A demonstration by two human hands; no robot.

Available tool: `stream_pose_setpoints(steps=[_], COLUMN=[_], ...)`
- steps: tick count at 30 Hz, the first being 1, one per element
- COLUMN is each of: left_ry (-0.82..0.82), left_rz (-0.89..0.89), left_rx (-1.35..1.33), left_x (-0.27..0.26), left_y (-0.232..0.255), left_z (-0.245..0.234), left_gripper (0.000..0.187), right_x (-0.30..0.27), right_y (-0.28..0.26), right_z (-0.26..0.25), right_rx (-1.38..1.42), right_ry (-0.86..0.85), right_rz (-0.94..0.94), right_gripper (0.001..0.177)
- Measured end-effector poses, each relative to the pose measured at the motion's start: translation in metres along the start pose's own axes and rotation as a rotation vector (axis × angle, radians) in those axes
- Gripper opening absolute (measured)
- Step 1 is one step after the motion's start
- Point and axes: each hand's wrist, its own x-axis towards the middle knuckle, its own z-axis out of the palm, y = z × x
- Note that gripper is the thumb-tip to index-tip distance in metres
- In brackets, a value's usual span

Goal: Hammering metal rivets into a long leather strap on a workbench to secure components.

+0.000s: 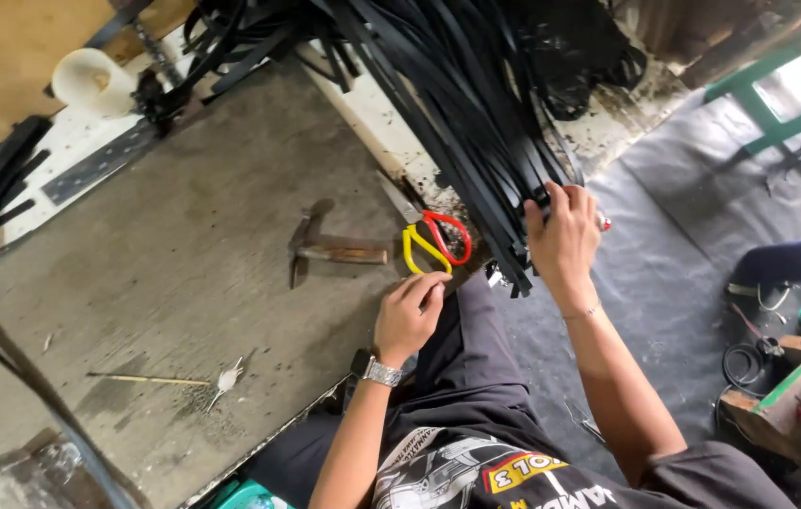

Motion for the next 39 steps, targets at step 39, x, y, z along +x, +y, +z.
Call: stream_pose_setpoints(steps=[39], left_ry=[0.225], left_rz=[-0.663], left_rx=[0.144], left_x=[-0.141], left_y=[0.058], left_z=[-0.107], left_gripper=[0.037], right_x=[0.047], right_y=[-0.311], right_z=[-0.039], right_rx=[1.326], right_ry=[-0.945], right_rz=[0.049], right_gripper=[0.029])
